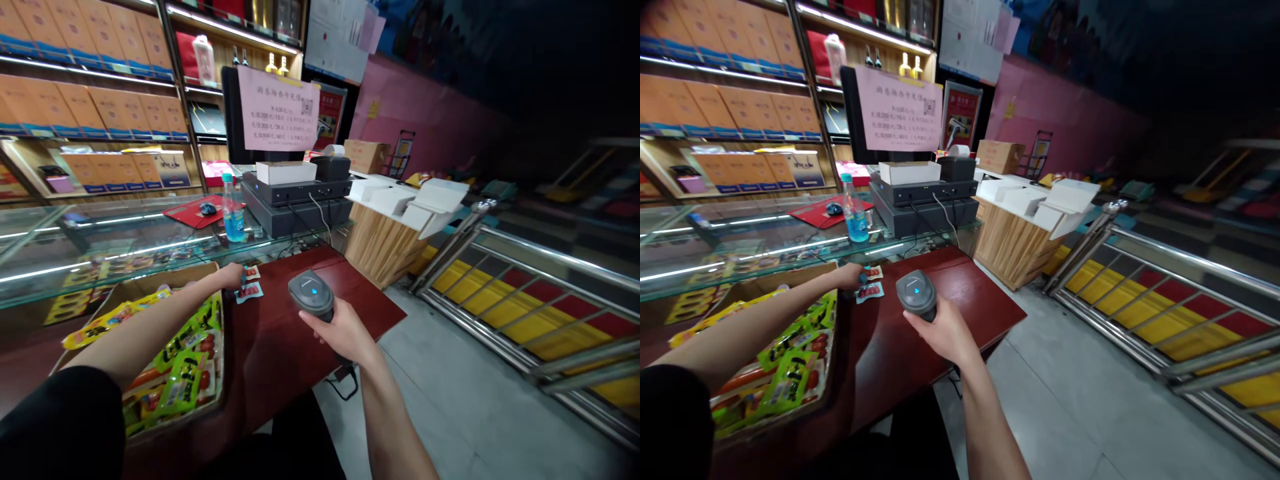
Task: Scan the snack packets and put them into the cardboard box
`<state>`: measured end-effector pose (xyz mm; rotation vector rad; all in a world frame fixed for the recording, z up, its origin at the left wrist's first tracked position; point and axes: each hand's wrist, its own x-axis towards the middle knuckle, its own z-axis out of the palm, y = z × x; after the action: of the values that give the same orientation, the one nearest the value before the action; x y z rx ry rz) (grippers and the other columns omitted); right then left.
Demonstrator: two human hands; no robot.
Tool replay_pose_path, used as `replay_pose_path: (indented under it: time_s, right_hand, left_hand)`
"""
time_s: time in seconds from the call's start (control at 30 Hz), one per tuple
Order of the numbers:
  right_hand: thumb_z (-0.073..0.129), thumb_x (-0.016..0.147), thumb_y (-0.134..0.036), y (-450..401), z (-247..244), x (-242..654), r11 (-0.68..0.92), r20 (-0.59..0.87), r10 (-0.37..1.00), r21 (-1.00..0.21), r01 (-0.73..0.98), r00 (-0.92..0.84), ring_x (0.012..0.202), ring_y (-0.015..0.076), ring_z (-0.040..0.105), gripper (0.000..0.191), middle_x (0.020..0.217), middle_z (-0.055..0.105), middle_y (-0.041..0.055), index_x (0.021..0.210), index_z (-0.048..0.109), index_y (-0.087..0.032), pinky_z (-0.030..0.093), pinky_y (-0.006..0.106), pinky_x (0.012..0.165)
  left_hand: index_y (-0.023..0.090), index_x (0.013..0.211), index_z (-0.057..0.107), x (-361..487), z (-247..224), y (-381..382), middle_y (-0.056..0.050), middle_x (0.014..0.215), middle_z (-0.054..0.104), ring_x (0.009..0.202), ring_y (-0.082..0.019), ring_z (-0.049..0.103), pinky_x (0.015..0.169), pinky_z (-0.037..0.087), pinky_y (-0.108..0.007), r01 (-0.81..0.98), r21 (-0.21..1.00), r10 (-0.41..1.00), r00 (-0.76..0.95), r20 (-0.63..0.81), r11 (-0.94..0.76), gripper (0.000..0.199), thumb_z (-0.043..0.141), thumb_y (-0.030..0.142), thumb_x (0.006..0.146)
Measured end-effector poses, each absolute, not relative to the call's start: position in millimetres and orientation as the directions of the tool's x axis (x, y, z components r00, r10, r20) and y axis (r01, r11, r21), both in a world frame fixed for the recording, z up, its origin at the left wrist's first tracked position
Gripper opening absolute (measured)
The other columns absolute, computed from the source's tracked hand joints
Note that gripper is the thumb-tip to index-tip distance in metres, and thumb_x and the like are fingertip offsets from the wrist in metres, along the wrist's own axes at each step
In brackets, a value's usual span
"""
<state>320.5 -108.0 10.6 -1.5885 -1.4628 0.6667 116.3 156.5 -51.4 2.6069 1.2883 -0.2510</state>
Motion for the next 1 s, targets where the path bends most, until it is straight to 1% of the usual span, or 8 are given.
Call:
replay_pose_path:
  time_s: [0.07, 0.17, 0.2, 0.3, 0.47, 0.67, 0.83, 1.0]
  right_hand:
    - [0.064, 0.079, -0.041, -104, 13, 312, 0.060, 0.158, 0.976, -0.855, 0.515, 0.150, 0.077, 0.0211, 0.067, 0.034, 0.077, 0.071, 0.0051, 0.103, 0.066, -0.017, 0.054, 0.033, 0.070]
    - [0.063, 0.079, -0.041, -95, 14, 297, 0.084, 0.151, 0.984, -0.855, 0.511, 0.091, 0.073, 0.0202, 0.067, 0.034, 0.073, 0.070, 0.0048, 0.102, 0.066, -0.016, 0.053, 0.032, 0.068]
    - [0.063, 0.079, -0.041, -91, 14, 291, 0.094, 0.150, 0.986, -0.854, 0.511, 0.070, 0.071, 0.0199, 0.067, 0.033, 0.072, 0.070, 0.0046, 0.101, 0.066, -0.016, 0.053, 0.031, 0.067]
    - [0.064, 0.078, -0.041, -80, 14, 269, 0.124, 0.149, 0.989, -0.850, 0.512, 0.007, 0.066, 0.0191, 0.066, 0.034, 0.066, 0.069, 0.0038, 0.101, 0.066, -0.016, 0.052, 0.030, 0.065]
    - [0.065, 0.077, -0.041, -64, 17, 224, 0.188, 0.132, 0.980, -0.845, 0.500, -0.146, 0.064, 0.0192, 0.066, 0.035, 0.065, 0.069, 0.0037, 0.102, 0.067, -0.017, 0.052, 0.029, 0.063]
    - [0.067, 0.075, -0.038, -53, 18, 174, 0.294, 0.155, 0.933, -0.849, 0.439, -0.325, 0.078, 0.0204, 0.067, 0.035, 0.083, 0.073, 0.0043, 0.105, 0.067, -0.019, 0.053, 0.030, 0.070]
    - [0.066, 0.077, -0.037, -48, 15, 150, 0.324, 0.133, 0.892, -0.855, 0.406, -0.432, 0.091, 0.0220, 0.066, 0.036, 0.099, 0.072, 0.0060, 0.107, 0.066, -0.018, 0.052, 0.033, 0.081]
    - [0.066, 0.076, -0.039, -48, 14, 141, 0.332, 0.111, 0.886, -0.830, 0.448, -0.451, 0.088, 0.0223, 0.066, 0.036, 0.096, 0.072, 0.0055, 0.106, 0.066, -0.019, 0.052, 0.034, 0.079]
  left_hand:
    - [0.014, 0.085, 0.069, 106, -39, 153, -0.008, 0.078, 0.070, 0.077, -0.021, 0.065, 0.065, 0.047, -0.025, 0.808, 0.250, 0.768, 0.587, -0.257, -0.534, 0.024, 0.066, 0.024, 0.064]
    - [0.015, 0.087, 0.068, 82, -15, 142, -0.001, 0.071, 0.067, 0.063, -0.013, 0.060, 0.056, 0.043, -0.020, 0.710, 0.636, 0.748, 0.590, -0.303, -0.302, 0.030, 0.067, 0.035, 0.065]
    - [0.015, 0.087, 0.068, 72, -7, 137, 0.000, 0.068, 0.066, 0.059, -0.012, 0.057, 0.053, 0.042, -0.019, 0.651, 0.731, 0.749, 0.584, -0.312, -0.203, 0.033, 0.069, 0.038, 0.064]
    - [0.016, 0.083, 0.067, 34, 14, 120, 0.002, 0.064, 0.063, 0.051, -0.008, 0.051, 0.048, 0.038, -0.018, 0.518, 0.855, 0.777, 0.535, -0.331, 0.008, 0.037, 0.074, 0.043, 0.059]
    - [0.015, 0.080, 0.066, -33, 32, 93, 0.000, 0.071, 0.066, 0.058, -0.009, 0.056, 0.054, 0.044, -0.019, 0.316, 0.934, 0.854, 0.425, -0.299, 0.169, 0.035, 0.081, 0.034, 0.054]
    - [0.015, 0.090, 0.068, -89, 36, 62, -0.004, 0.082, 0.070, 0.070, -0.013, 0.064, 0.066, 0.052, -0.024, 0.112, 0.965, 0.871, 0.414, -0.264, 0.239, 0.037, 0.081, 0.024, 0.056]
    - [0.016, 0.087, 0.066, -115, 33, 54, -0.004, 0.084, 0.070, 0.071, -0.013, 0.064, 0.062, 0.052, -0.022, 0.144, 0.955, 0.911, 0.291, -0.292, 0.260, 0.039, 0.083, 0.027, 0.053]
    - [0.016, 0.084, 0.063, -123, 34, 50, -0.003, 0.082, 0.069, 0.071, -0.013, 0.065, 0.059, 0.052, -0.022, 0.140, 0.953, 0.923, 0.248, -0.295, 0.267, 0.043, 0.085, 0.031, 0.050]
